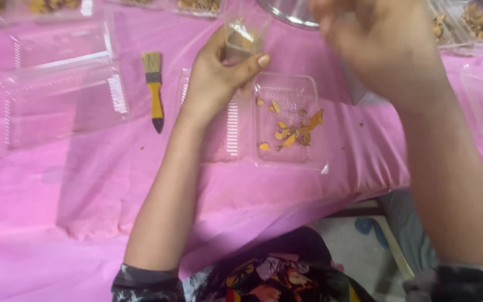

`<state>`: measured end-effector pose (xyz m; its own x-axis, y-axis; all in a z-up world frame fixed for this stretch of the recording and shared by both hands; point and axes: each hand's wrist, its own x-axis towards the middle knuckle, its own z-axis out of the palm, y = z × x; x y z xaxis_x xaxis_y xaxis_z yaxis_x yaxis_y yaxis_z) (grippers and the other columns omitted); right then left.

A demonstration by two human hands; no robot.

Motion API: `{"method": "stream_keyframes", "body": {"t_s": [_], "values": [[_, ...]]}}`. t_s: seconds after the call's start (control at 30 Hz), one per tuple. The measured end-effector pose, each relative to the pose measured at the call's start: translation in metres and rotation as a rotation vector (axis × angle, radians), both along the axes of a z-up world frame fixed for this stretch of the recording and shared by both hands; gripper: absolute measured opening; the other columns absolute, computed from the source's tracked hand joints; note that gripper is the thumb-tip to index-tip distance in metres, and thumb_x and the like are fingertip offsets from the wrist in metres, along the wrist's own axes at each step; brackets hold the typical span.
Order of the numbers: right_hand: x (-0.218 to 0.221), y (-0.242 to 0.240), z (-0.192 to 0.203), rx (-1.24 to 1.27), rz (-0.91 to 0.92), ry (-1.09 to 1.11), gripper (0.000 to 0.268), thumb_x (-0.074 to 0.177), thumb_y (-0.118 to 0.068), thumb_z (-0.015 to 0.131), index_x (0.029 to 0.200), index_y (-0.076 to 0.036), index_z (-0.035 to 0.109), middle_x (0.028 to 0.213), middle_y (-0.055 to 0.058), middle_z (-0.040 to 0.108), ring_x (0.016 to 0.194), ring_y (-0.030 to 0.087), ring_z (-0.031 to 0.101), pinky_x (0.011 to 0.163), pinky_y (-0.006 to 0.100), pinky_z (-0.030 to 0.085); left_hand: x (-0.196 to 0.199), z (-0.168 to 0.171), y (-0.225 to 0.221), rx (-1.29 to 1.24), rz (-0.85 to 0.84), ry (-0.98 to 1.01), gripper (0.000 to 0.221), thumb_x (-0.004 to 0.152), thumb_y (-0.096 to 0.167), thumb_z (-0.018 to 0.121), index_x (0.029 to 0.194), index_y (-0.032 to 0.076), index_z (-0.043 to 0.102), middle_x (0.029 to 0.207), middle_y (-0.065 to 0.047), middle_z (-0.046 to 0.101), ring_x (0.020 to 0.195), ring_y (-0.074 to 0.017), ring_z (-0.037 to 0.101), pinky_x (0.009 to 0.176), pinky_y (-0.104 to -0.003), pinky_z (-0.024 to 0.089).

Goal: Sorting and packaging dried tea leaves into small plastic bags using hands and a brush.

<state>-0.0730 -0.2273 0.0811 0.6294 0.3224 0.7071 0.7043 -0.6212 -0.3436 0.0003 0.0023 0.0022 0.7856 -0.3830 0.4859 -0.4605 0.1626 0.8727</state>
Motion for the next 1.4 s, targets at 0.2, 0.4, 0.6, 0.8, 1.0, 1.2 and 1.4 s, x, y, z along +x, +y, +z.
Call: {"method": "stream_keyframes", "body": {"t_s": [0.2, 0.4, 0.6, 0.8, 1.0, 1.2, 1.4], "values": [[-0.018, 0.005, -0.06, -0.82, -0.25, 0.849, 0.028, 0.093, -0.037, 0.059, 0.102, -0.012, 0.067, 0.121, 0.005, 0.066, 0.125, 0.026, 0.058, 0.103, 0.046, 0.048, 0.014, -0.009, 0.004, -0.088, 0.248, -0.065, 0.023, 0.087, 0.032, 0.079, 0.101, 0.021, 0.064, 0.086, 0.009, 0.063, 0.078, -0.0059, 0.054, 0.073, -0.023, 0.044], [0.024, -0.033, -0.142, -0.924, -0.128, 0.359, 0.053, 0.086, -0.021, 0.057, 0.138, -0.01, 0.061, 0.127, 0.013, 0.067, 0.117, 0.035, 0.06, 0.101, 0.049, 0.048, 0.013, -0.001, 0.006, 0.058, 0.325, -0.006, 0.023, 0.092, 0.038, 0.074, 0.097, 0.021, 0.06, 0.082, 0.01, 0.053, 0.078, -0.0064, 0.048, 0.076, -0.023, 0.041], [0.066, -0.038, -0.164, -0.903, -0.159, 0.196, 0.041, 0.085, -0.013, 0.066, 0.125, -0.015, 0.071, 0.123, 0.007, 0.071, 0.112, 0.032, 0.064, 0.092, 0.045, 0.055, 0.014, -0.02, 0.001, 0.285, 0.417, -0.32, 0.065, 0.094, 0.037, 0.081, 0.144, 0.005, 0.055, 0.071, 0.009, 0.051, 0.06, -0.0043, 0.045, 0.053, -0.022, 0.042], [0.069, -0.015, -0.137, -0.381, -0.544, 0.953, 0.034, 0.099, -0.043, 0.051, 0.108, -0.02, 0.075, 0.096, 0.007, 0.072, 0.083, 0.025, 0.068, 0.074, 0.039, 0.051, 0.02, -0.038, 0.0, 0.785, 0.505, -0.651, 0.088, 0.08, 0.057, 0.09, 0.141, 0.006, 0.052, 0.124, -0.02, 0.068, 0.113, -0.0418, 0.062, 0.091, -0.061, 0.048], [0.055, -0.013, -0.1, 0.627, 0.104, 0.449, 0.045, 0.091, 0.007, 0.074, 0.128, -0.013, 0.058, 0.106, 0.001, 0.071, 0.106, 0.011, 0.07, 0.096, 0.026, 0.062, 0.017, -0.037, -0.008, 0.893, 0.576, -0.691, 0.09, 0.079, 0.073, 0.077, 0.142, 0.012, 0.057, 0.106, -0.012, 0.068, 0.101, -0.037, 0.063, 0.078, -0.052, 0.041], [0.08, 0.019, -0.109, 0.68, 0.123, 0.316, 0.041, 0.086, 0.007, 0.074, 0.124, -0.004, 0.06, 0.109, 0.012, 0.073, 0.106, 0.017, 0.072, 0.09, 0.028, 0.066, 0.015, -0.031, -0.016, 0.875, 0.479, -0.605, 0.094, 0.074, 0.06, 0.085, 0.144, 0.006, 0.052, 0.116, -0.019, 0.067, 0.109, -0.0401, 0.062, 0.088, -0.057, 0.042], [0.081, 0.007, -0.075, 0.574, 0.197, 0.155, 0.037, 0.091, 0.013, 0.059, 0.123, -0.005, 0.062, 0.122, 0.01, 0.071, 0.116, 0.019, 0.069, 0.107, 0.03, 0.055, 0.023, -0.023, -0.012, 0.64, 0.328, -0.392, 0.102, 0.082, 0.067, 0.076, 0.148, -0.003, 0.043, 0.137, -0.026, 0.06, 0.124, -0.0388, 0.059, 0.102, -0.044, 0.046]]}}
